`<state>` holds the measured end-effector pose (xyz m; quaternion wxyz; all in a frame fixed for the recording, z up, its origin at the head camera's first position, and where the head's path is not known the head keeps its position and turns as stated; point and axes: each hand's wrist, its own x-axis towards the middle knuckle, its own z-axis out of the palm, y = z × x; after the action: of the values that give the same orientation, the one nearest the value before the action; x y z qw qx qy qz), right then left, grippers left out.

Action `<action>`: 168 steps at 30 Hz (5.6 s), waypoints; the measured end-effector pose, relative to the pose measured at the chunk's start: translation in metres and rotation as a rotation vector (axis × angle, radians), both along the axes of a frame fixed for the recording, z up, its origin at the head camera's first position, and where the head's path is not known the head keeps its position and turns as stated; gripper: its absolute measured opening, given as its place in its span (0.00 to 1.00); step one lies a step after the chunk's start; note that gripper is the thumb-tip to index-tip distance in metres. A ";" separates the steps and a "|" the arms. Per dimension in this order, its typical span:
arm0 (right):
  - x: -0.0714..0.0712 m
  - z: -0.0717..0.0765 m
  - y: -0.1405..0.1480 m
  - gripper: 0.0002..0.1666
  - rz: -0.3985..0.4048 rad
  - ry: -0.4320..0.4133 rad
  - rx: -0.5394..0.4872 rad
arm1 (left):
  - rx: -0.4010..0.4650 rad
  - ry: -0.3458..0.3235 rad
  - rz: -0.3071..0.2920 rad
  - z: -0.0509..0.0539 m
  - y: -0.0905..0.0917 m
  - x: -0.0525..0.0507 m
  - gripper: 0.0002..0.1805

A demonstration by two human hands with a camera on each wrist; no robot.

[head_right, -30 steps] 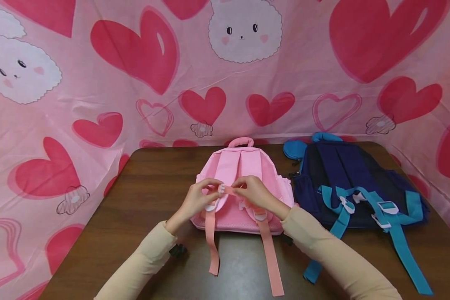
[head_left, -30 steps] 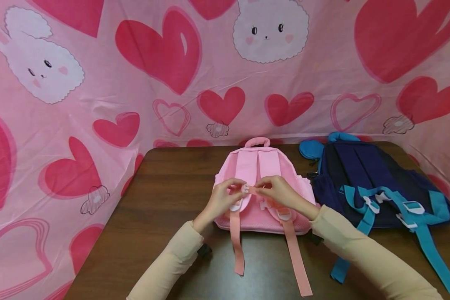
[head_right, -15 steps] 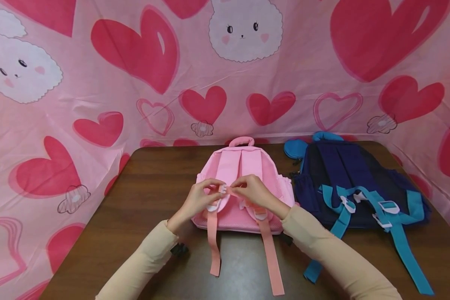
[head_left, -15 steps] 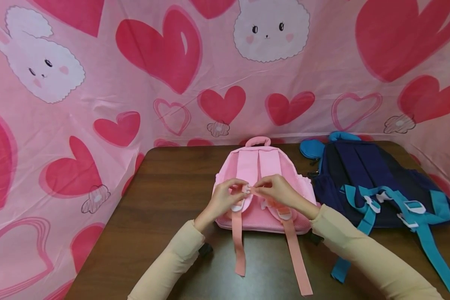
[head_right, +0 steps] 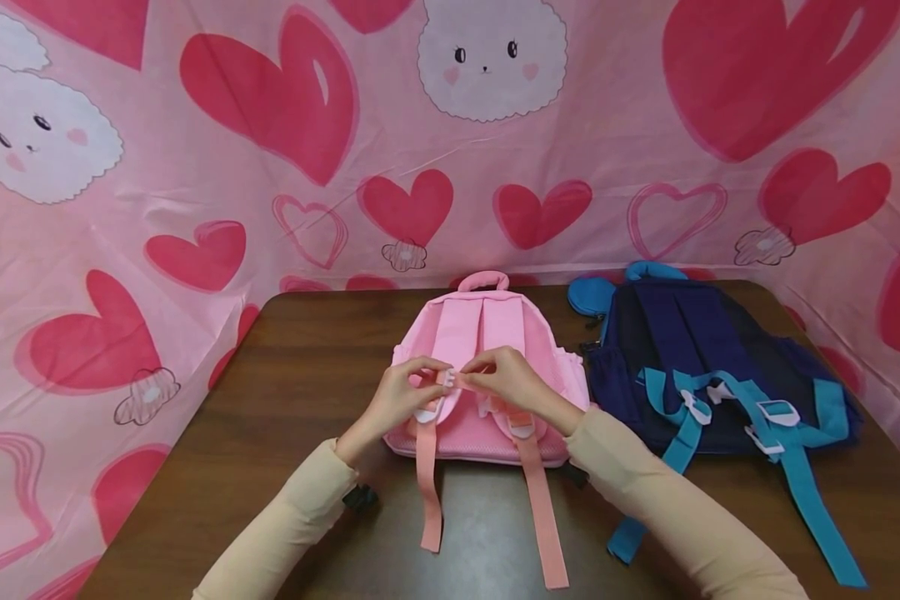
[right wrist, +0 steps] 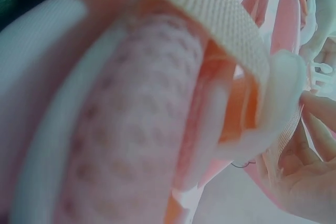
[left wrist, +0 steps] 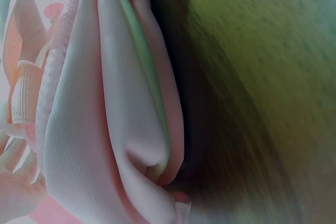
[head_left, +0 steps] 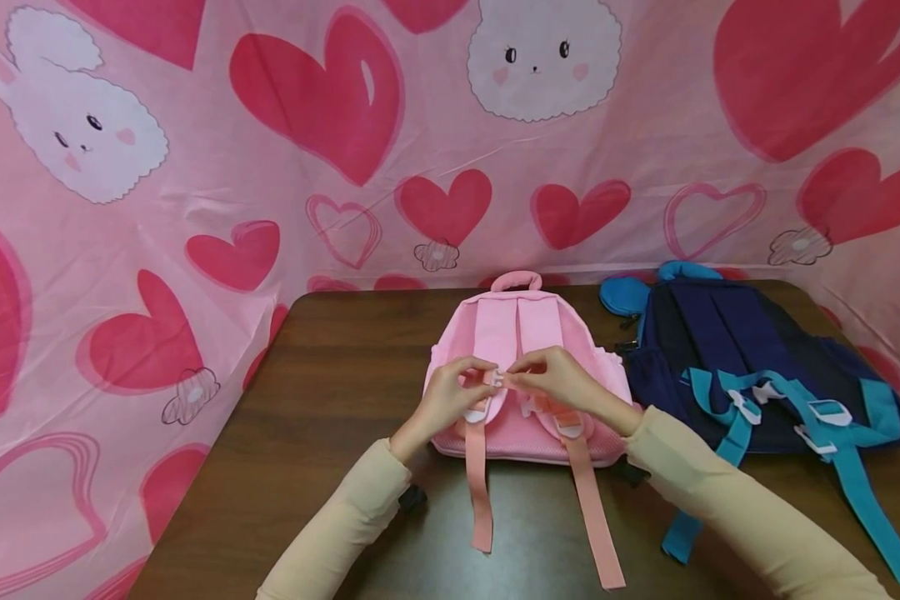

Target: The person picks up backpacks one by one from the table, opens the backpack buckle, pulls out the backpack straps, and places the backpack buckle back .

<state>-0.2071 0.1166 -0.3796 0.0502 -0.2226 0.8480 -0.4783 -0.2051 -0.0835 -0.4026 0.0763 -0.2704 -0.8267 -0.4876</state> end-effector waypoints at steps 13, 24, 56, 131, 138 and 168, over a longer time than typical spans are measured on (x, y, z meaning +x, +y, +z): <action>0.000 -0.004 0.012 0.09 -0.008 0.065 0.071 | 0.004 -0.007 0.030 -0.001 -0.001 0.001 0.15; 0.000 -0.003 0.011 0.08 -0.007 0.083 0.054 | 0.001 -0.014 0.020 -0.001 0.000 0.001 0.15; 0.000 -0.001 0.005 0.11 0.006 0.040 0.002 | -0.017 0.012 0.016 -0.003 0.004 0.002 0.15; 0.002 -0.005 0.019 0.10 0.006 0.018 0.025 | 0.011 -0.023 0.015 -0.004 0.008 0.007 0.15; 0.002 -0.004 0.017 0.10 0.002 0.017 0.020 | 0.015 -0.038 0.016 -0.004 0.008 0.007 0.15; 0.004 0.000 0.006 0.10 -0.027 0.025 -0.051 | 0.059 -0.070 0.048 -0.008 0.011 0.004 0.16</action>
<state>-0.2027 0.1229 -0.3798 0.0272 -0.2183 0.8392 -0.4974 -0.2008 -0.0725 -0.4106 0.0669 -0.2306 -0.8203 -0.5191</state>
